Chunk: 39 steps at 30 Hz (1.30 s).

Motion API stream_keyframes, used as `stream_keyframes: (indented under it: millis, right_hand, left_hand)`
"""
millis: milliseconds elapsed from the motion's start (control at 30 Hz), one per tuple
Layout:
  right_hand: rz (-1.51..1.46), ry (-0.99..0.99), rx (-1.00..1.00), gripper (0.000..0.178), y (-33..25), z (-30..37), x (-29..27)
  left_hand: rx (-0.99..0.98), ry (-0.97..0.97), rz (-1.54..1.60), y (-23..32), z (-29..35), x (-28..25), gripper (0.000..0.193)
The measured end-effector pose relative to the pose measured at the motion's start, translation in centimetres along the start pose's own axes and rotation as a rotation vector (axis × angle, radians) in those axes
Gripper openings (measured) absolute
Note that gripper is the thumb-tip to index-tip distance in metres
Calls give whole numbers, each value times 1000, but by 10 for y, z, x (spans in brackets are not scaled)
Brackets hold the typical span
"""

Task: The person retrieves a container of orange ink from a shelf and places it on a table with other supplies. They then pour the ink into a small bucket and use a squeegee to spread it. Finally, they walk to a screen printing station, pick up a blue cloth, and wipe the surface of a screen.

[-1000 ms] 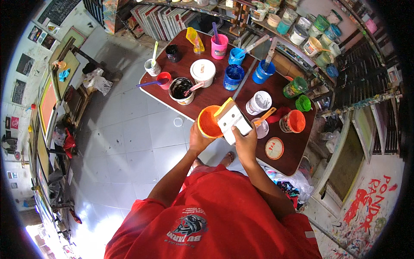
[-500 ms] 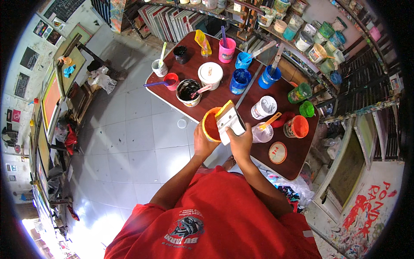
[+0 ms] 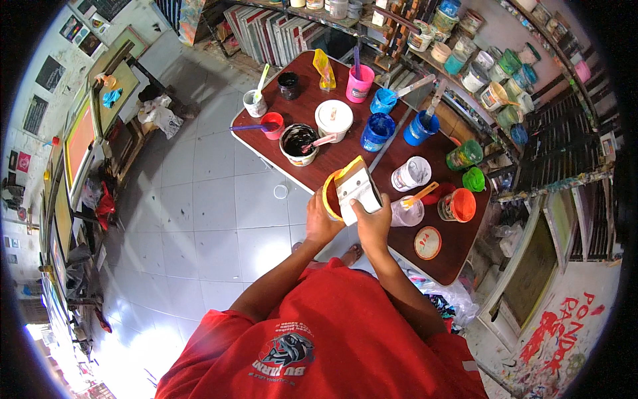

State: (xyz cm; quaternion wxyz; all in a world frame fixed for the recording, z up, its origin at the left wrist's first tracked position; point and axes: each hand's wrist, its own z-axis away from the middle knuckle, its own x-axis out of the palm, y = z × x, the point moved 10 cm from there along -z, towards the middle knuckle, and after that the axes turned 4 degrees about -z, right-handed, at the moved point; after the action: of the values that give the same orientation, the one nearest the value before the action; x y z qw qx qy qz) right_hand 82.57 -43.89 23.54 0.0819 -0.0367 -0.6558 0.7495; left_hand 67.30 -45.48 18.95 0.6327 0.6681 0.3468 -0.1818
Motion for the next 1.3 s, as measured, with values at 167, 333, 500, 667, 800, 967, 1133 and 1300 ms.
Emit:
stream_keyframes:
  millis: [167, 333, 500, 667, 800, 967, 1133, 1300]
  right_hand:
    - [-90, -33, 37, 27, 1, 0, 3]
    - [-25, -69, 29, 27, 3, -1, 5]
    - [-136, -168, 114, 31, 8, -4, 4]
    - [-320, -231, 268, 34, 26, -2, -4]
    - [-396, -193, 336, 32, 24, 4, -9]
    - [-492, -224, 403, 35, 33, 10, -19]
    - [-534, -191, 417, 38, 39, 13, -35]
    - [-593, -150, 430, 43, 43, 18, -48]
  left_hand:
    - [20, -9, 20, 4, -1, -8, 95]
    - [15, 4, -17, -3, 2, -7, 95]
    - [75, 22, -22, -1, 1, -14, 95]
    - [51, -47, -41, -4, 0, -15, 94]
    - [22, -54, -17, -24, 3, -5, 92]
    - [49, -96, 62, -37, -1, 9, 88]
    - [54, -68, 71, -31, -4, 9, 88]
    - [-36, -74, 143, -46, -7, 22, 91]
